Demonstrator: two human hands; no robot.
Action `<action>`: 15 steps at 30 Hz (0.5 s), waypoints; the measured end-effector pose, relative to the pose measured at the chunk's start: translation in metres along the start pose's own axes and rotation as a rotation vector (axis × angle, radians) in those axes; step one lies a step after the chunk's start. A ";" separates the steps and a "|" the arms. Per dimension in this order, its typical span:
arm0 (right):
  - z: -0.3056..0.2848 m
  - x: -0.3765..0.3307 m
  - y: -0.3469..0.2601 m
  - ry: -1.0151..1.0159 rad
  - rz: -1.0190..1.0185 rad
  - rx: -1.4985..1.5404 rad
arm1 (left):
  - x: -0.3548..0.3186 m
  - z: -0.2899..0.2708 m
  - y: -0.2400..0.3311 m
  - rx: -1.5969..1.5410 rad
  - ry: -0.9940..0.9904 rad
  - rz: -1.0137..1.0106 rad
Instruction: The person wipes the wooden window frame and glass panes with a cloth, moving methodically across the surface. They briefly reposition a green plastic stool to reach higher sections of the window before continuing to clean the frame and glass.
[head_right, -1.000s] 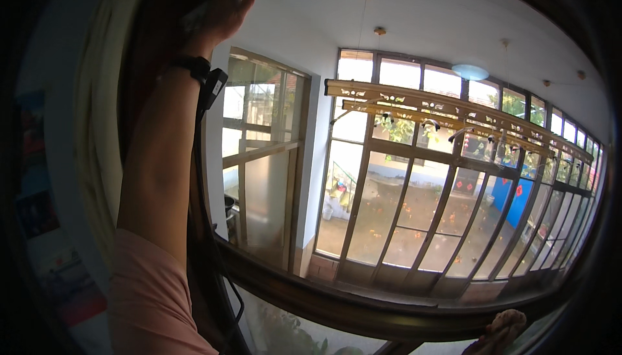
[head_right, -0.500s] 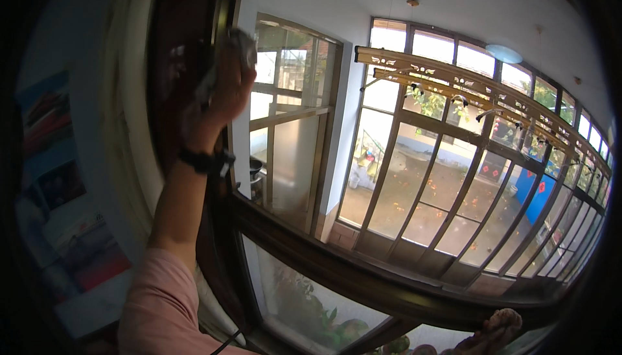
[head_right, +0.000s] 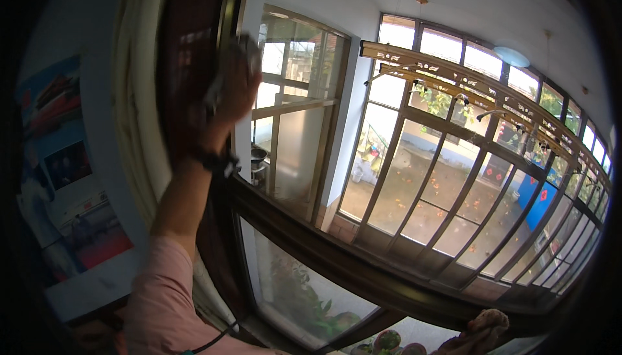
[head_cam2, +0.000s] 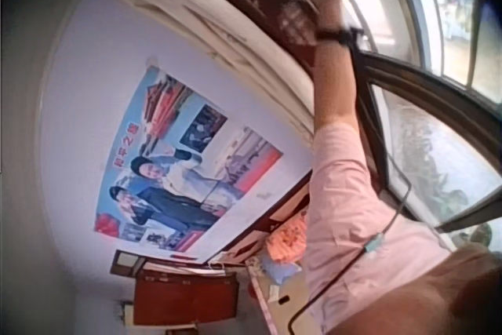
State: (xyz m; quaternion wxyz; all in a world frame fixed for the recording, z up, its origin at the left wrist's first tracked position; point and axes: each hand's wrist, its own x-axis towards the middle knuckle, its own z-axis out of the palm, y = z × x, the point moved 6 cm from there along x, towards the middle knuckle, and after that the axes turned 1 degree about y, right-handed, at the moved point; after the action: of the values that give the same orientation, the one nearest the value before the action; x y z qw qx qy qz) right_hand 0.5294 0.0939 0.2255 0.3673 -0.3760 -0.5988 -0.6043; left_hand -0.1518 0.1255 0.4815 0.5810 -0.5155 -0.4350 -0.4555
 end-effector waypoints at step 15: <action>0.013 -0.011 0.002 -0.123 1.283 1.126 | -0.036 -0.001 0.230 -0.432 -0.464 0.204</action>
State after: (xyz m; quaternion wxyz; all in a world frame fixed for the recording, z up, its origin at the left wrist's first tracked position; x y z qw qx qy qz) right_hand 0.5366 0.1065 0.2165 0.7371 -0.4360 -0.4998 0.1295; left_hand 0.0656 0.1398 0.3999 0.3862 -0.7576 -0.3954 -0.3472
